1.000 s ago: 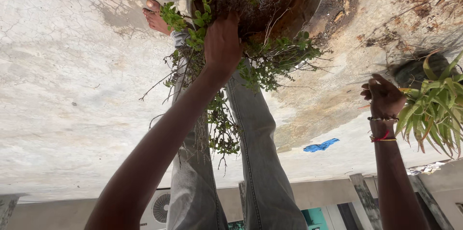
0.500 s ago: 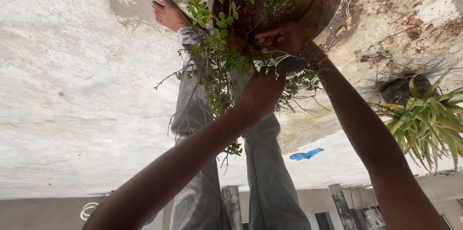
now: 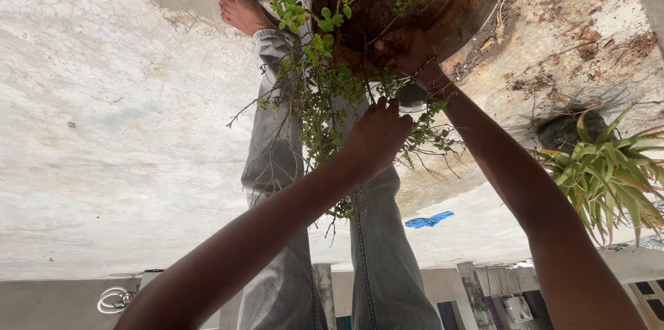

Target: The person cleans a plant in a pot by hand, pulling at the leaves and soil.

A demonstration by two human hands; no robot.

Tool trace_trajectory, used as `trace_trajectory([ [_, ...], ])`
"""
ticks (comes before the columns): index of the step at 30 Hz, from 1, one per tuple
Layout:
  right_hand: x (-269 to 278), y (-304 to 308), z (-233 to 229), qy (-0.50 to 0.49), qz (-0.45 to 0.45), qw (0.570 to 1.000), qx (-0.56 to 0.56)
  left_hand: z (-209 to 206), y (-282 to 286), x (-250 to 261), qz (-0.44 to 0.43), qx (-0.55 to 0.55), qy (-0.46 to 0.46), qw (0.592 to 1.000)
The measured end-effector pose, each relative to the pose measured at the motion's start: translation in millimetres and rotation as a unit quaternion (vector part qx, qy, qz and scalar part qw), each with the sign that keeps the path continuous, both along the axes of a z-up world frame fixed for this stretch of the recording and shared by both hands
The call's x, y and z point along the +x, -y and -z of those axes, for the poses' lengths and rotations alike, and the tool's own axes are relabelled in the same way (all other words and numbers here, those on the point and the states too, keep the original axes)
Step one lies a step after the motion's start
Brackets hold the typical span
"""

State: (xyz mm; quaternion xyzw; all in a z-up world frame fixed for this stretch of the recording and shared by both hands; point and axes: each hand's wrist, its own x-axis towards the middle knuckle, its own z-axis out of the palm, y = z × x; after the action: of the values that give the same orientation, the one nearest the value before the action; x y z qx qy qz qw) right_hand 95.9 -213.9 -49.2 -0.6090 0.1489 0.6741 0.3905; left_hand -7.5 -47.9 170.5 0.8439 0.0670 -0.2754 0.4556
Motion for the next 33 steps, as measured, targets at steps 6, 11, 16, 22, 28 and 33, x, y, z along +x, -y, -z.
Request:
trace_trajectory([
  [6, -3.6, 18.6, 23.3, -0.037, 0.102, 0.993, -0.049, 1.7, -2.5, -0.2, 0.079, -0.061, -0.077, 0.992],
  [11, 10.0, 29.1, 18.4, -0.27, 0.321, 0.908, -0.015, 6.1, -3.0, -1.4, 0.06, -0.074, -0.062, 0.994],
  [16, 59.8, 98.2, -72.0, 0.201, -0.033, 0.979, 0.022, 0.9, -2.7, 1.3, 0.033, -0.026, -0.034, 0.999],
  [22, 131.5, 243.5, -210.6, 0.254, -0.56, 0.592, -0.52, -13.0, 8.7, 4.1, 0.04, 0.027, -0.01, 0.999],
  [28, 139.9, 123.0, -223.4, 0.46, -0.311, 0.831, -0.043, -31.7, 53.8, 30.8, -0.031, 0.044, -0.098, 0.994],
  [33, 90.7, -24.0, -101.1, 0.37, -0.53, 0.754, 0.121, -31.7, 80.9, 54.0, -0.105, 0.065, -0.122, 0.985],
])
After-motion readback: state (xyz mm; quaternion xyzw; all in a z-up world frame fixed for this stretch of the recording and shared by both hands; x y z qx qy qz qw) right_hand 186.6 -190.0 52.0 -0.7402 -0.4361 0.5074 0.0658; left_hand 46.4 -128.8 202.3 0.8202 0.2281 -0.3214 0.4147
